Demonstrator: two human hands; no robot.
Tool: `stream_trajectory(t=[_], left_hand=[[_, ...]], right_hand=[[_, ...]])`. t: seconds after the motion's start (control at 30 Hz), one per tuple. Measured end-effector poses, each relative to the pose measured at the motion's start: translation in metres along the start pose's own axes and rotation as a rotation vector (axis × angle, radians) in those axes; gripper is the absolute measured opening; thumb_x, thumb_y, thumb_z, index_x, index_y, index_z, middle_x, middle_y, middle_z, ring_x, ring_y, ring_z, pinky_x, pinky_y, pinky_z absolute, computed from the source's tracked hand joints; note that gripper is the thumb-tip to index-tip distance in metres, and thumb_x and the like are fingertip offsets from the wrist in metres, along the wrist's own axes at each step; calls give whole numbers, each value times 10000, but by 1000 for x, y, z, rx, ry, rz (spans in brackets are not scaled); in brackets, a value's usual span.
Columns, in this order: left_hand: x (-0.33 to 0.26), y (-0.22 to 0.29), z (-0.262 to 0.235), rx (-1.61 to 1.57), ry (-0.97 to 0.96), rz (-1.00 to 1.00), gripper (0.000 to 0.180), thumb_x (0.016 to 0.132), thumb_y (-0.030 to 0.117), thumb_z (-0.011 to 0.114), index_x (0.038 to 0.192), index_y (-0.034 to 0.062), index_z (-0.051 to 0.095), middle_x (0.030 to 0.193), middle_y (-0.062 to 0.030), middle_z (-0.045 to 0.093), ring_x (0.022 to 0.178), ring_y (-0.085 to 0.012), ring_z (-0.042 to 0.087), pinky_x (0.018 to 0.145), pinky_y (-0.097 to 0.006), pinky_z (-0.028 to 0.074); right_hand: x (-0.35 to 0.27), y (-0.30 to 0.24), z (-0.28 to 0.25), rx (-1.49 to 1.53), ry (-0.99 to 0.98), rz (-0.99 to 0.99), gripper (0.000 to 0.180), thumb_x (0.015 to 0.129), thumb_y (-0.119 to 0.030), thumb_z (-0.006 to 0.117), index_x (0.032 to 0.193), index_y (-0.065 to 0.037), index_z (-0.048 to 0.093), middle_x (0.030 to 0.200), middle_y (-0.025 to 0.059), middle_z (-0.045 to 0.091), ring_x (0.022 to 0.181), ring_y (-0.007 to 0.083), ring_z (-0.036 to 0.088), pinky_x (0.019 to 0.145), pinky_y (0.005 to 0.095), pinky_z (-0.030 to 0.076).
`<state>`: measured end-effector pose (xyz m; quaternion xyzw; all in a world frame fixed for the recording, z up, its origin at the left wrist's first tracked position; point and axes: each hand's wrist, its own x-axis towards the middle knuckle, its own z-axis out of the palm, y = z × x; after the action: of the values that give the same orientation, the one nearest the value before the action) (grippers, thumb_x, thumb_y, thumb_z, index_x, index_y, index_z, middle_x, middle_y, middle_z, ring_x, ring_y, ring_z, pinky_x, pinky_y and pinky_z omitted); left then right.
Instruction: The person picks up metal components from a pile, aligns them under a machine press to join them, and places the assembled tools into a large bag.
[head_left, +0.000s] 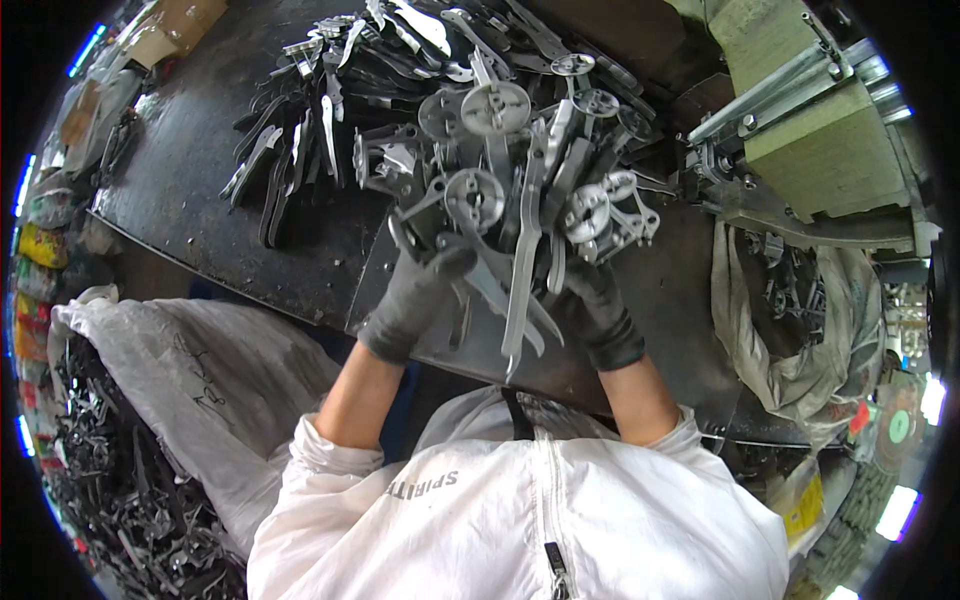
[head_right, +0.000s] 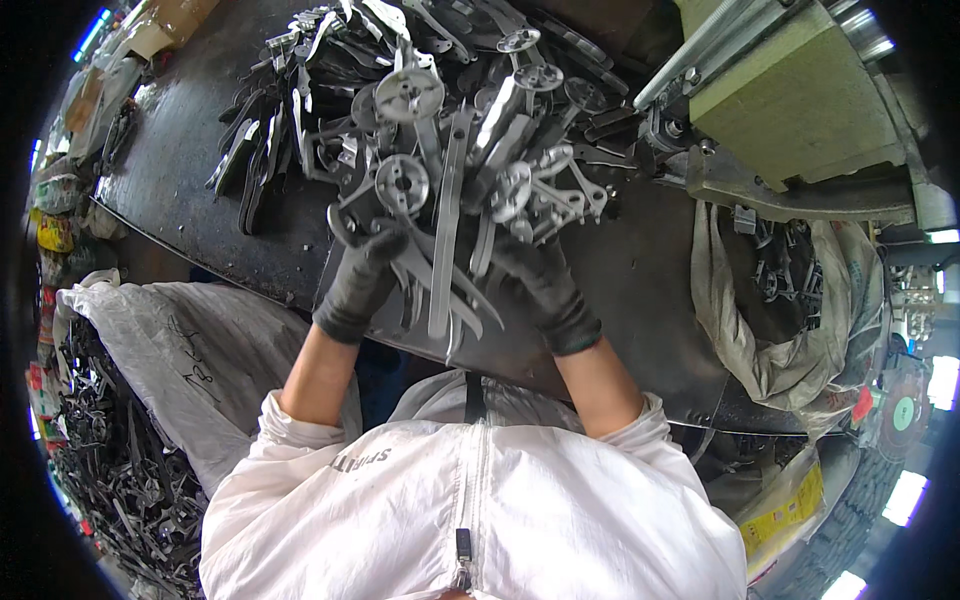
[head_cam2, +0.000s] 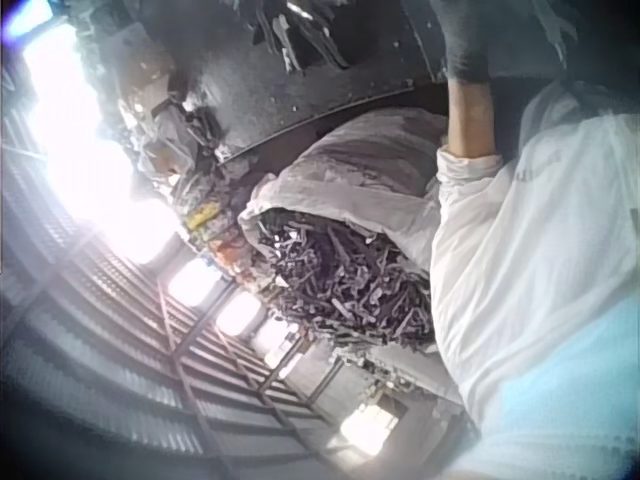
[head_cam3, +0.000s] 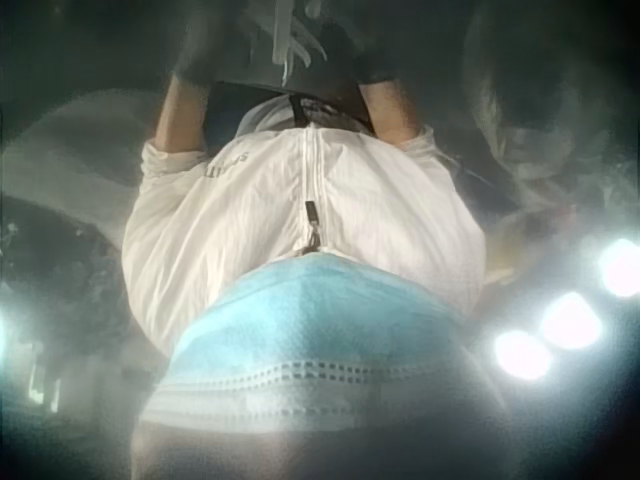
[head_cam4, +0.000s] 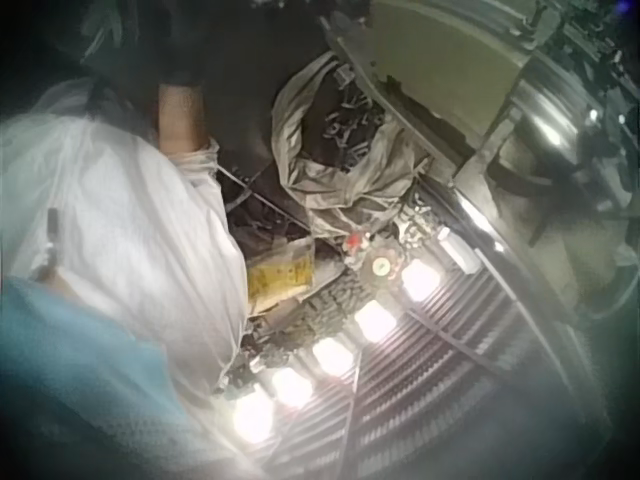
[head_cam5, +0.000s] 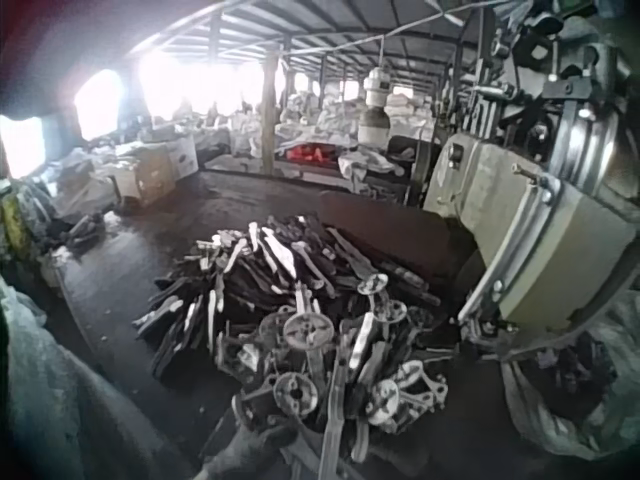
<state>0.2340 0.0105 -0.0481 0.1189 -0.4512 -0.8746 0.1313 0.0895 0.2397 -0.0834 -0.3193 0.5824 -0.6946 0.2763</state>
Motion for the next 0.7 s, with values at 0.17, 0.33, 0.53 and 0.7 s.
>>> stream_trajectory(t=[0.17, 0.33, 0.53, 0.7], left_hand=[[-52, -61, -47, 953, 92, 326, 307, 773, 120, 774, 1076, 155, 739, 1117, -25, 710, 1115, -239, 678, 1182, -552, 322], [-73, -36, -21, 674, -80, 166, 334, 748, 139, 790, 1079, 148, 740, 1175, -40, 720, 1109, -256, 684, 1177, -572, 321], [-93, 33, 59, 208, 44, -105, 301, 926, -12, 666, 1212, 62, 611, 1090, -23, 648, 1019, -112, 615, 865, -280, 533], [-74, 3, 81, 149, -114, 199, 702, 855, 44, 792, 1491, 30, 494, 1325, -19, 606, 1178, -98, 522, 1022, -284, 454]], right_hand=[[-35, -11, 3, 271, -32, 282, 686, 814, -157, 853, 1428, -120, 548, 1295, -11, 626, 1168, 124, 594, 991, 331, 505], [-54, -39, 3, -34, -134, 186, 563, 847, -126, 796, 1367, -110, 580, 1275, 9, 642, 1162, 159, 612, 991, 341, 516], [-103, -34, -1, 916, 35, 294, 506, 1019, -277, 663, 1429, -10, 534, 1435, 171, 559, 1261, 271, 584, 1024, 421, 518], [-122, -68, -38, -71, -223, 49, 406, 1018, -269, 655, 1329, -15, 595, 1284, 164, 634, 1126, 272, 636, 941, 402, 539]])
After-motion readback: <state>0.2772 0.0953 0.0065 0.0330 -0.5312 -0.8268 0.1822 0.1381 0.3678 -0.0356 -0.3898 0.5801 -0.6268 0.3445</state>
